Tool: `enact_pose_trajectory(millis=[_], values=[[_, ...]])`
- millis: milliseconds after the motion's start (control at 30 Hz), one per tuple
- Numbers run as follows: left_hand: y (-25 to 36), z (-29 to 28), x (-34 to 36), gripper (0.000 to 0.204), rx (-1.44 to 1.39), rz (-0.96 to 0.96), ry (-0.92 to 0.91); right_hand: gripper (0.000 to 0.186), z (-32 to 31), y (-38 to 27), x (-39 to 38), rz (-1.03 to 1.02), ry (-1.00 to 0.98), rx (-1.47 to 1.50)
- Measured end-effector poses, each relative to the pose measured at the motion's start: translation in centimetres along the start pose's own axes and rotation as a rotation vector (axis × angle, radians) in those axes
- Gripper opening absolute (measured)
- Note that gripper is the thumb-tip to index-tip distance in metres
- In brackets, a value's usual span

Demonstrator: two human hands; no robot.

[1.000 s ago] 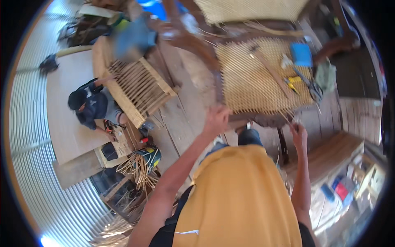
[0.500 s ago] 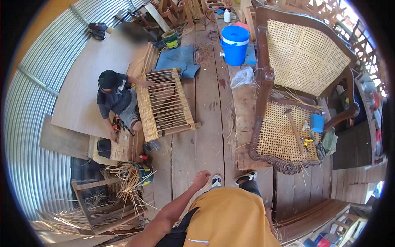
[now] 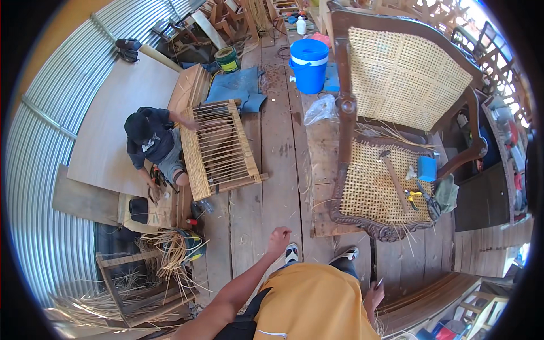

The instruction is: Weaving rattan strands into the seat frame of a wooden chair.

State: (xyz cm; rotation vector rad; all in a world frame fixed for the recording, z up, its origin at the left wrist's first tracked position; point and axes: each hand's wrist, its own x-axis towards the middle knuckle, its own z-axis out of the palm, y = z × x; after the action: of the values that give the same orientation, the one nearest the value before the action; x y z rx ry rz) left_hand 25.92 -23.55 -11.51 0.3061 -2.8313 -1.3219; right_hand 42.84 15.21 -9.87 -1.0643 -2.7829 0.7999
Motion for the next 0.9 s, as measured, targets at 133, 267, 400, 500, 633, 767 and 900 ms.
enact_pose_trajectory(millis=[133,267,400,500,633,767,900], values=[[7.4,2.7,2.5,0.009,-0.101,0.092,0.087,0.022,-4.8,-8.7,7.2,-0.076,0.128,0.243],[13.2,5.4,2.1,0.012,-0.279,0.068,0.221,0.019,-6.8,-12.5,11.6,-0.284,0.075,0.307],[16.2,7.3,-0.9,0.017,-0.432,-0.113,0.2,0.031,-6.5,-12.7,14.1,-0.442,0.027,0.265],[17.0,5.9,-3.1,0.019,-0.575,-0.169,0.334,0.036,-5.7,-10.9,16.0,-0.488,-0.044,0.191],[18.1,4.7,-5.8,0.017,-0.497,-0.292,0.353,0.024,-6.4,-10.3,17.1,-0.475,-0.205,0.147],[22.3,5.5,-3.4,0.013,-0.167,-0.089,0.158,0.02,-5.0,-9.0,17.7,-0.483,-0.263,0.169],[22.9,10.2,2.6,0.033,0.091,0.53,-0.07,0.021,-5.1,-9.5,17.8,-0.46,-0.216,0.208]])
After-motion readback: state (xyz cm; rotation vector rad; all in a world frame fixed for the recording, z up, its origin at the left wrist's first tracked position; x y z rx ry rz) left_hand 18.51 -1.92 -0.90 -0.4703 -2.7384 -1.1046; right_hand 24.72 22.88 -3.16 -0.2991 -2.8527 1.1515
